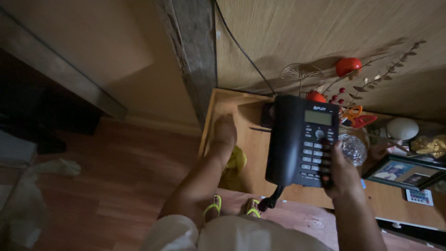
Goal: The person wipes down a telephone, a wallet, a photo frame, and a decorative plant using a cloth, then rearranges these items and others including a pen holder and a glass jar on the surface.
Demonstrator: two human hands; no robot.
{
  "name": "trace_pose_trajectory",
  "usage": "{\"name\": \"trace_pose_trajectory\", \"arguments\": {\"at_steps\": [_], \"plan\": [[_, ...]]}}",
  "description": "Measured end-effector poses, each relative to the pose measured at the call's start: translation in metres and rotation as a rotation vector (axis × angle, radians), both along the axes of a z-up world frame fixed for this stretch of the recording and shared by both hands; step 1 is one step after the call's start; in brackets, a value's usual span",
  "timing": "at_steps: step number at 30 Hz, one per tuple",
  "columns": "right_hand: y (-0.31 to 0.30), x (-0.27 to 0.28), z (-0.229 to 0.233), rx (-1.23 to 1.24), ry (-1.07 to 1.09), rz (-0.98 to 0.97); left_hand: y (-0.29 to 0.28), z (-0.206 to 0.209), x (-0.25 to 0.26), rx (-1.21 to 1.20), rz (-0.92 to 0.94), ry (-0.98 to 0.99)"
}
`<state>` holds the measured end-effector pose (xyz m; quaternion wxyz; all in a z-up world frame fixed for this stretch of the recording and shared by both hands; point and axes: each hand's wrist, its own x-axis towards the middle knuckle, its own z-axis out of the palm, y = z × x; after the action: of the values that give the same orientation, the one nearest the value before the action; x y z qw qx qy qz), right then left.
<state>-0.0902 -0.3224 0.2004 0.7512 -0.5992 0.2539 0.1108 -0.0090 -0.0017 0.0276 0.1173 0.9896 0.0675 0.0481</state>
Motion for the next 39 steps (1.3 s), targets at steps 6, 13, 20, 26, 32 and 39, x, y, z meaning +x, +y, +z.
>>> {"name": "trace_pose_trajectory", "arguments": {"at_steps": [6, 13, 20, 26, 32, 39], "plan": [[0.012, 0.005, -0.011, -0.043, 0.043, 0.002, -0.002, 0.048, -0.023, -0.175, -0.019, 0.048], [0.023, 0.006, -0.017, -0.047, 0.110, 0.073, 0.059, 0.120, -0.051, 0.106, 0.426, -0.677], [0.029, 0.003, -0.027, -0.047, 0.011, 0.078, -0.018, 0.063, -0.147, 0.243, -0.338, -0.449], [0.034, -0.006, -0.013, -0.182, 0.037, 0.026, -0.009, 0.036, -0.113, -0.539, 0.075, 0.289], [0.029, -0.018, -0.037, -0.075, 0.027, 0.075, -0.002, 0.079, -0.127, -0.510, -0.103, -0.387], [0.001, -0.023, -0.058, -0.017, 0.042, 0.101, -0.017, 0.097, -0.139, -0.195, -0.325, -0.153]]}}
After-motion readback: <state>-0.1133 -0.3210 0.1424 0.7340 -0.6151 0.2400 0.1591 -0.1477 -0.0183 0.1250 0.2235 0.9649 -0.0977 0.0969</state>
